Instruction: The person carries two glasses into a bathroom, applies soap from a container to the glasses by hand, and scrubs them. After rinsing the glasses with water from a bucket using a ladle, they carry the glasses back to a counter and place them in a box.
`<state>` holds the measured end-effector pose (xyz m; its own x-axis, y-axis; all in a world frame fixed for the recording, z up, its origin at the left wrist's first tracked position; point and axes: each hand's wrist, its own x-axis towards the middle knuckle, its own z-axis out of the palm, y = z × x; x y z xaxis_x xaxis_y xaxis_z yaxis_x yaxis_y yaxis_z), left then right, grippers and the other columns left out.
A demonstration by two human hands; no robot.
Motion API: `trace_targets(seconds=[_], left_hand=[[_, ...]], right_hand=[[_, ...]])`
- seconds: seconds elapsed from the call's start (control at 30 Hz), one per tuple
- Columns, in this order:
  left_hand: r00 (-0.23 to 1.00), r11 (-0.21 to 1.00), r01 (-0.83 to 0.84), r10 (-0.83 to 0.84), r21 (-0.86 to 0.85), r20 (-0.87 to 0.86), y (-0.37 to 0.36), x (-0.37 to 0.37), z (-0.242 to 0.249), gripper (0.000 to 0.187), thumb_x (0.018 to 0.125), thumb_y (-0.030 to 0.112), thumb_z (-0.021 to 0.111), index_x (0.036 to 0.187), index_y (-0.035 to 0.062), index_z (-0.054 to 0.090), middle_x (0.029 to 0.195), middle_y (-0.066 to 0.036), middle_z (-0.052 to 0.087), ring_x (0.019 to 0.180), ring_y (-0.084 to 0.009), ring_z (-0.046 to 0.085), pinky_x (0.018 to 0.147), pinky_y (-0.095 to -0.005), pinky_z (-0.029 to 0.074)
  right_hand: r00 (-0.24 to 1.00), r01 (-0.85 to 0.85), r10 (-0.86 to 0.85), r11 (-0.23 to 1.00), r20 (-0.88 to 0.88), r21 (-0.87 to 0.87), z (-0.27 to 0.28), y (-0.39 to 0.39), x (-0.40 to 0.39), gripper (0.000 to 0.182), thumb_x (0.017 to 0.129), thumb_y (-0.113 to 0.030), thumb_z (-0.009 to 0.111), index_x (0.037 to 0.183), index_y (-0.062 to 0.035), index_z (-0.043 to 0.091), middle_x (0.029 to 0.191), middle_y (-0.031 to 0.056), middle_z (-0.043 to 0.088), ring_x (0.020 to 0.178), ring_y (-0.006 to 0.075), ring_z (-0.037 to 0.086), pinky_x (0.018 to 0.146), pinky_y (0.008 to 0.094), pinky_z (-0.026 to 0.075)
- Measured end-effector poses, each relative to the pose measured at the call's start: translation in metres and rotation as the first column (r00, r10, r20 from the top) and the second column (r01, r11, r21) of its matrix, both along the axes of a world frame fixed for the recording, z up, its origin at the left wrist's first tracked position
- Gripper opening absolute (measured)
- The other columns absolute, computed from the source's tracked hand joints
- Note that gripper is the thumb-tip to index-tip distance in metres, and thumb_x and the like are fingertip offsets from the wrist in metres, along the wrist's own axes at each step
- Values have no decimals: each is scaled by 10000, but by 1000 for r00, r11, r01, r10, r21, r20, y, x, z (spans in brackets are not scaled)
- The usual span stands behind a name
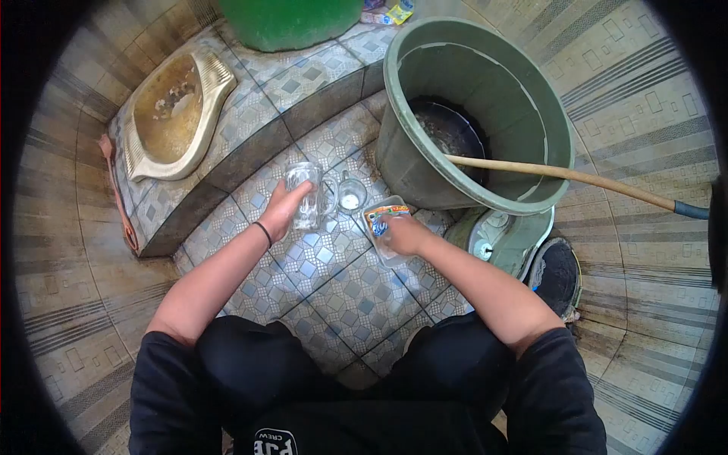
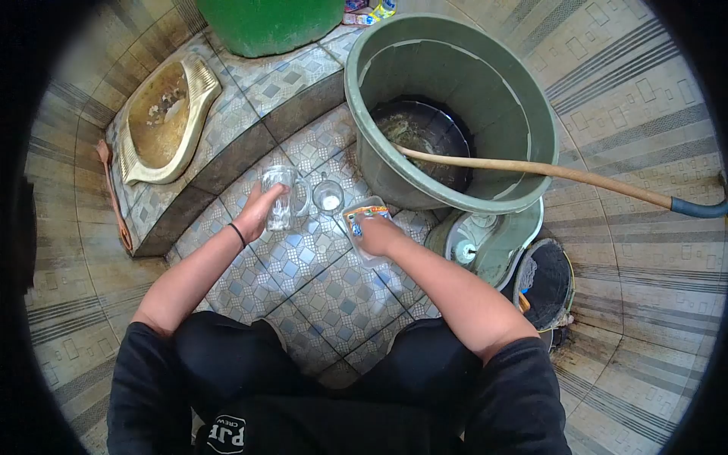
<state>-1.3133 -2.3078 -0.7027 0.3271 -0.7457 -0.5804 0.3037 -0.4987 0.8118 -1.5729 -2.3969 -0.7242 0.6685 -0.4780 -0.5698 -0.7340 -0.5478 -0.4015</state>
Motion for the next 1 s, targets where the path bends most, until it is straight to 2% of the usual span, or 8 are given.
trace_targets(seconds=[0.2,0.27,0.43,0.5,0.63,0.7,0.93,1.0], left_hand=[[999,1000,23,-23,11,-27,-5,6,0,446,838,276,599,1191,24,493,1070,-97,572,970,-204,577,830,-368,495],[998,999,38,-37,2,-48,-5,7,0,395,830,271,594,1140,35,529,1022,-93,581,936,-198,581,824,-362,486],[997,998,-47,49,32,-65,-3,-1,8,393,839,282,588,1144,40,528,1023,-89,589,910,-201,600,791,-364,507],[948,1000,-13,19,20,-317,-5,1,5,386,843,296,588,1139,55,534,1036,-87,600,903,-208,621,785,-376,528],[872,999,31,-41,-27,-487,-6,-3,20,391,871,367,588,1136,84,542,996,-54,629,883,-187,639,767,-376,546],[857,999,31,-37,-21,-514,-2,-9,46,402,883,390,578,1152,92,546,986,-45,641,887,-175,638,787,-364,536],[732,991,-114,32,-77,-680,16,-37,166,508,884,459,502,1195,62,565,1075,-117,647,939,-225,639,836,-395,512],[718,988,-130,39,-79,-695,25,-46,201,516,880,460,504,1199,58,562,1081,-127,644,948,-237,638,840,-401,511]], right_hand=[[959,-157,138,986,247,56,31,17,21,320,834,-225,598,1073,-13,597,983,221,652,960,367,623,865,427,486],[935,-105,34,977,354,183,51,18,31,291,855,-228,606,1062,-24,603,877,193,664,870,343,641,792,423,484],[879,-71,-8,987,477,147,74,17,43,215,850,-184,600,975,-10,619,754,141,653,740,283,642,715,367,492],[835,41,-155,974,529,221,83,16,46,204,856,-183,611,948,-1,617,729,124,644,701,222,634,691,346,492],[735,192,-330,939,592,284,117,15,57,173,866,-165,582,904,-1,620,757,125,662,669,224,648,635,346,490],[630,342,-522,851,574,399,145,16,60,192,931,-187,562,869,-7,592,675,24,574,587,91,539,551,255,429],[163,305,-941,333,295,893,277,15,70,239,969,-192,508,803,-31,568,648,-19,483,543,55,443,504,214,370],[160,302,-953,296,258,906,316,15,70,239,968,-197,508,783,-49,543,643,-20,470,540,60,448,496,214,360]])
